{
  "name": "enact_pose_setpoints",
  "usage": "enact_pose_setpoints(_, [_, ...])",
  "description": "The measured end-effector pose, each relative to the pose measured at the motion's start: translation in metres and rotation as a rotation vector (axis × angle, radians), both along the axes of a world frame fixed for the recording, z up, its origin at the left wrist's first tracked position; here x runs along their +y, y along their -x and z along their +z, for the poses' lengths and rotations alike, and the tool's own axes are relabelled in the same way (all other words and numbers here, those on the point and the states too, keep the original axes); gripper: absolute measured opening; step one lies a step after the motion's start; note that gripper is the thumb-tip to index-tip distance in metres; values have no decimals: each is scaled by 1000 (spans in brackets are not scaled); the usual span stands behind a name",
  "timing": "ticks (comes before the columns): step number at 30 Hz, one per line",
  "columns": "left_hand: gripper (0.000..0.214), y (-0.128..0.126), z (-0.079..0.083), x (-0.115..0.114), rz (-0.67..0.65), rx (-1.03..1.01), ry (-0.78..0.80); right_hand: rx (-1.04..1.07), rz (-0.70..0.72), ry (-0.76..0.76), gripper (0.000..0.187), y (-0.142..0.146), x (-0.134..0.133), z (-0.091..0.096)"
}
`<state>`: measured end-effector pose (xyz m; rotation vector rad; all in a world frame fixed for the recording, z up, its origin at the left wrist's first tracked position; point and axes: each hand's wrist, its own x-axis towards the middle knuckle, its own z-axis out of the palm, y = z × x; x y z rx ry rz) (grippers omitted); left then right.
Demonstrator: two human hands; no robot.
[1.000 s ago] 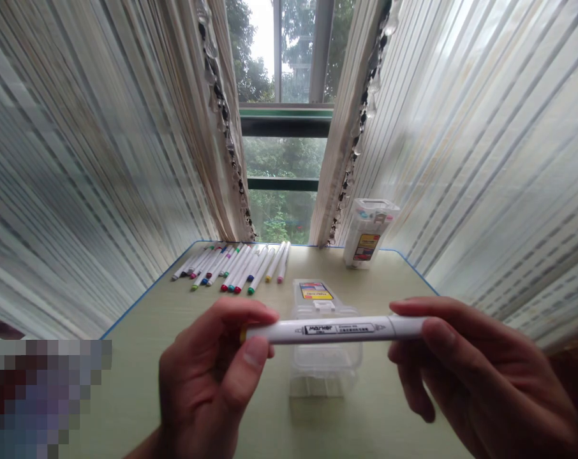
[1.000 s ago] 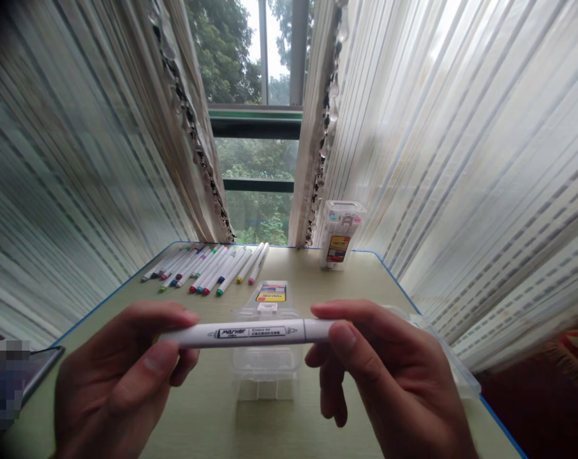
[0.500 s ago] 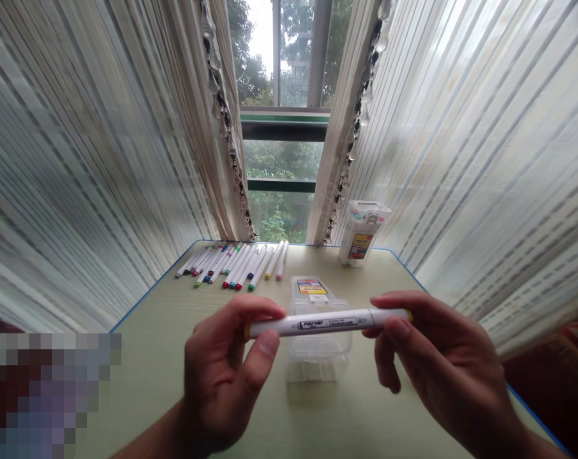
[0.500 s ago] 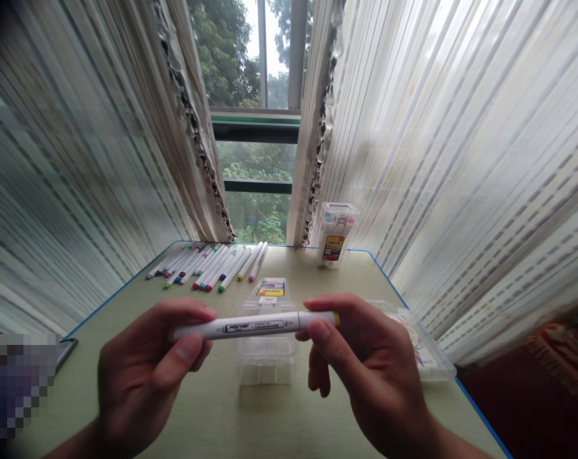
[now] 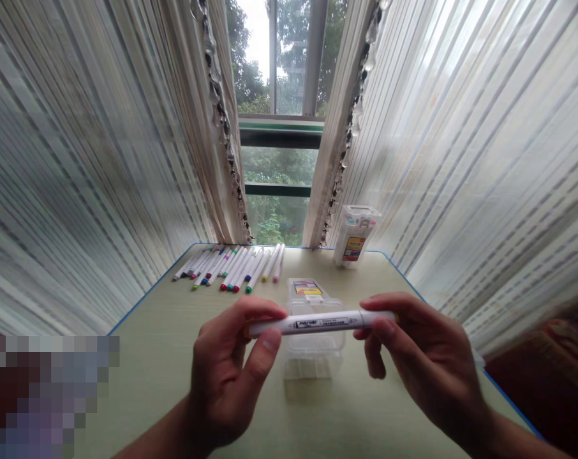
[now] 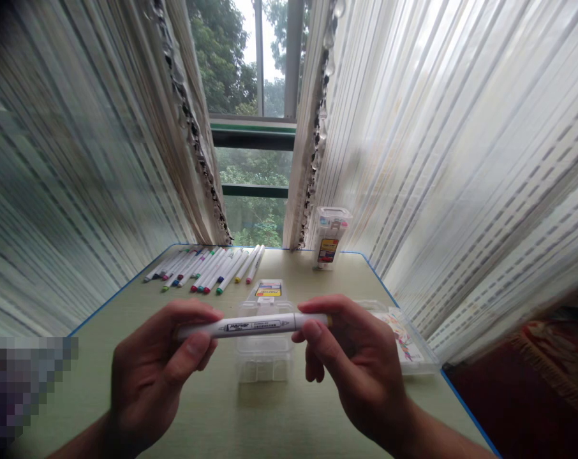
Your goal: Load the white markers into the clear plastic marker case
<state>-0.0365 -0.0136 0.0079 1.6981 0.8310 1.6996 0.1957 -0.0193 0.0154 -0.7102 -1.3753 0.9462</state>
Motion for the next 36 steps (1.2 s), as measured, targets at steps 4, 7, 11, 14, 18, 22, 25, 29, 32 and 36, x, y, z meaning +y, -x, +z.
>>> enact_pose_setpoints(4, [19,7,-2,2,-47,101,-39,-44,-17,-31,13,-1,1,-2])
enact_pose_setpoints(7, [19,8,-1,3,-47,129,-40,-80,-34,-56,14,-2,-2,-3])
enact_pose_setpoints(11, [18,7,0,2,-44,136,-36,-131,-59,-103,15,-3,-4,-2])
enact_pose_setpoints(14, [18,5,0,1,-40,127,-30,-167,-75,-135,17,-3,-4,-3])
enact_pose_setpoints(18, [16,2,1,0,6,60,-16,-191,-80,-173,17,-3,-3,-5])
enact_pose_setpoints(22, [14,0,3,-1,16,46,4,-200,-94,-198,17,-2,-3,-5])
enact_pose_setpoints(25, [15,0,3,-1,15,36,12,-208,-92,-210,18,-2,-3,-5])
enact_pose_setpoints(29, [15,-2,4,0,11,28,22,-227,-96,-222,18,-2,-3,-5])
enact_pose_setpoints(32, [13,-2,4,0,-6,32,40,-230,-99,-235,20,-2,-4,-5])
enact_pose_setpoints(36, [12,-1,1,0,-44,19,81,-225,-100,-247,22,-3,-5,-7])
